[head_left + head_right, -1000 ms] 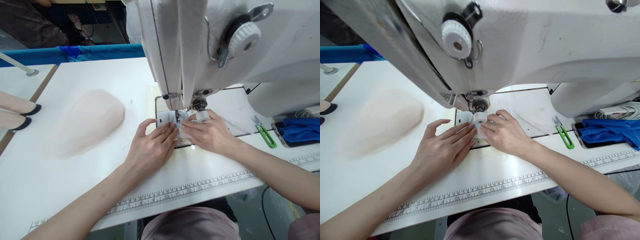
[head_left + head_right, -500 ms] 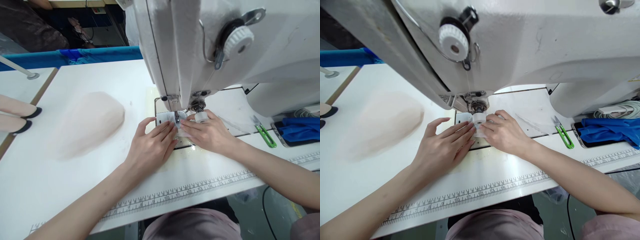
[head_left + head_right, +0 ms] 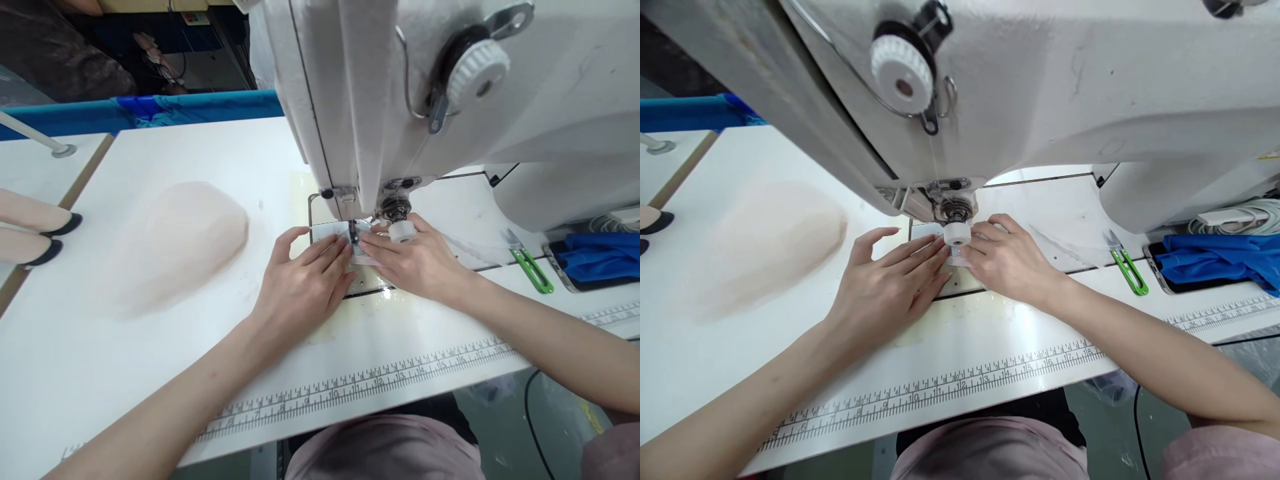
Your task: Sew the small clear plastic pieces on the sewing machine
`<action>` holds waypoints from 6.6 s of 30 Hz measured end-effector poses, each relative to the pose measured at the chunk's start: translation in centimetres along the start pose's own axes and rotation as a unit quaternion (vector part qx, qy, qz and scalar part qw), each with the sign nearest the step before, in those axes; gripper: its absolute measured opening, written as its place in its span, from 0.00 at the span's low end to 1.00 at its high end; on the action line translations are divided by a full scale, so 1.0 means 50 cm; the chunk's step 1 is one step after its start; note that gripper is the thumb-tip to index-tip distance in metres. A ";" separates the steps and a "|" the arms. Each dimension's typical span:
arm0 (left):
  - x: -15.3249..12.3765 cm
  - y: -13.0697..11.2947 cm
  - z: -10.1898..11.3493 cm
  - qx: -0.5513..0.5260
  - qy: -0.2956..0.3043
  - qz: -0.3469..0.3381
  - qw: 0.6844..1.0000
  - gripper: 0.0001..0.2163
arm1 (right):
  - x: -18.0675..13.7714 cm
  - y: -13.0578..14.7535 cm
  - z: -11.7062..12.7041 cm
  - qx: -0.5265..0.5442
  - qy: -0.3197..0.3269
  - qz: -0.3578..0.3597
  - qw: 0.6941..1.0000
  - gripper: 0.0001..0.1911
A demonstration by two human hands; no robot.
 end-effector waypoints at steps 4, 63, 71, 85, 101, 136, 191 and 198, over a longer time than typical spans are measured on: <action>0.000 0.004 -0.004 0.000 0.006 0.008 1.000 0.10 | 0.001 -0.001 -0.005 -0.002 0.013 -0.001 1.000 0.13; -0.004 -0.017 -0.018 -0.024 0.042 0.026 0.998 0.21 | -0.011 0.012 -0.027 0.022 0.112 -0.029 0.993 0.20; -0.005 -0.020 -0.017 0.009 0.022 0.016 1.000 0.21 | -0.007 0.011 -0.027 0.039 0.107 -0.022 0.993 0.18; -0.005 -0.017 0.000 0.010 0.002 0.010 1.000 0.17 | -0.005 0.022 0.003 0.021 0.032 -0.008 0.999 0.16; -0.015 -0.019 0.027 -0.031 -0.049 -0.003 0.998 0.07 | 0.008 0.030 0.031 -0.005 -0.053 -0.003 0.999 0.12; -0.024 -0.026 -0.004 0.009 0.017 -0.020 1.000 0.12 | -0.005 0.031 0.029 0.030 -0.009 -0.016 0.999 0.09; -0.010 0.031 -0.031 -0.003 0.018 0.063 0.998 0.16 | -0.005 0.000 -0.012 0.023 0.054 -0.044 0.997 0.17; -0.024 0.070 -0.031 -0.028 0.023 0.125 0.992 0.15 | -0.006 -0.013 0.001 0.052 0.042 -0.065 0.996 0.18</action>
Point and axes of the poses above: each hand's wrist, its own x-axis towards the middle knuckle, its own z-axis out of the back of the hand, y = z × x, the point moved 10 cm from there along x, towards the middle knuckle, and after that the axes turned 6 degrees about -x, right-handed, at the moved point
